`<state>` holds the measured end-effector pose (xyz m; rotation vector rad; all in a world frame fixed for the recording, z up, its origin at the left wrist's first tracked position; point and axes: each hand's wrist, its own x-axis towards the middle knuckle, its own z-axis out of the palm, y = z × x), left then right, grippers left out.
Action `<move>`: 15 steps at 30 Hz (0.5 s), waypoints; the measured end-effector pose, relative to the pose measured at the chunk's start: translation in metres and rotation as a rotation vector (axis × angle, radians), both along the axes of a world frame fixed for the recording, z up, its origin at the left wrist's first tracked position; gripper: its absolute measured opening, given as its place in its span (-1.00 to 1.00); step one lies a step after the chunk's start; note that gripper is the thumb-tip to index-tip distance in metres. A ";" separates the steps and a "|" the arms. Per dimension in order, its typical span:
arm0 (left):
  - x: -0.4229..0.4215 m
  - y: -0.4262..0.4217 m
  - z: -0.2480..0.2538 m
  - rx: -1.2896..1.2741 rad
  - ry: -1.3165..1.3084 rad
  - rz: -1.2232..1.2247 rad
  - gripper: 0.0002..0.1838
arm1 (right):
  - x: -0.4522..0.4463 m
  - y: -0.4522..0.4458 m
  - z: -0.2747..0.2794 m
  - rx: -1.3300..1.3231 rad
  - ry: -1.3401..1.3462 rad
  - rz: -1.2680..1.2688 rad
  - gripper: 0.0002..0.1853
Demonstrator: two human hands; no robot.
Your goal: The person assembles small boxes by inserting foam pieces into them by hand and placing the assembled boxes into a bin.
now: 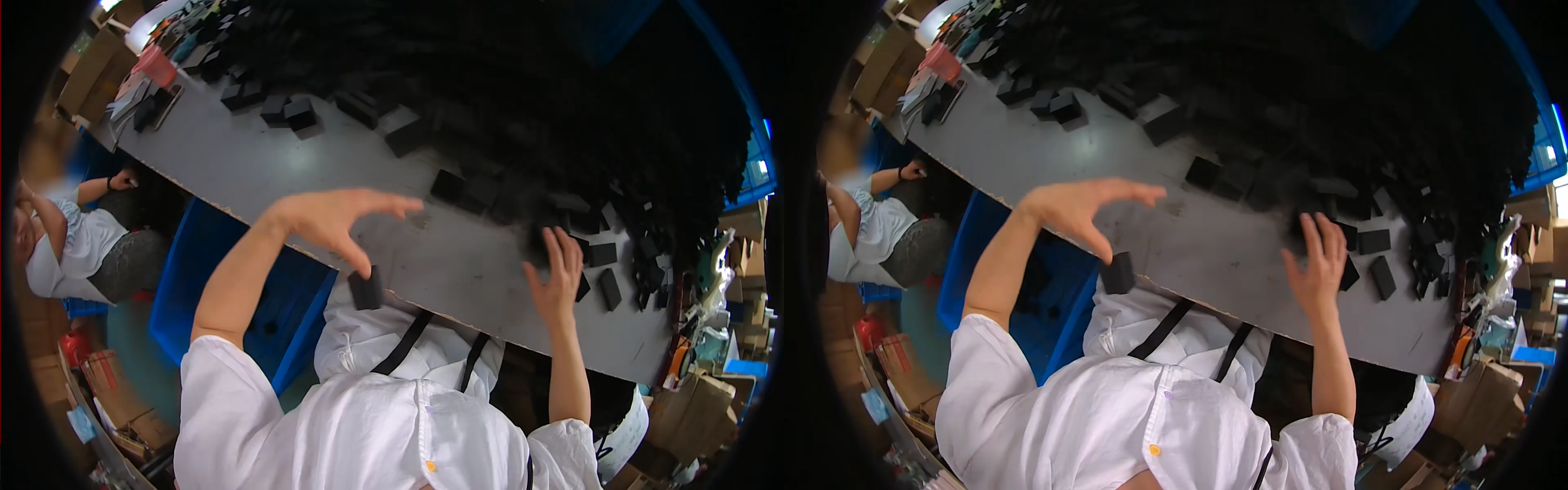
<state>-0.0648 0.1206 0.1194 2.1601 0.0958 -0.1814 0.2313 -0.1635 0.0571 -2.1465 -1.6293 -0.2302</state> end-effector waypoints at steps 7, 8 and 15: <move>-0.024 0.136 -0.106 0.962 -0.315 0.985 -0.54 | 0.039 0.002 -0.006 0.019 -0.074 -0.140 -0.56; -0.021 0.138 -0.104 0.877 -0.480 1.008 -0.60 | 0.040 0.005 -0.001 0.089 -0.063 -0.160 -0.63; 0.020 -0.011 -0.106 0.394 -0.279 0.674 -0.69 | -0.009 0.029 0.004 0.166 0.681 -0.046 -0.68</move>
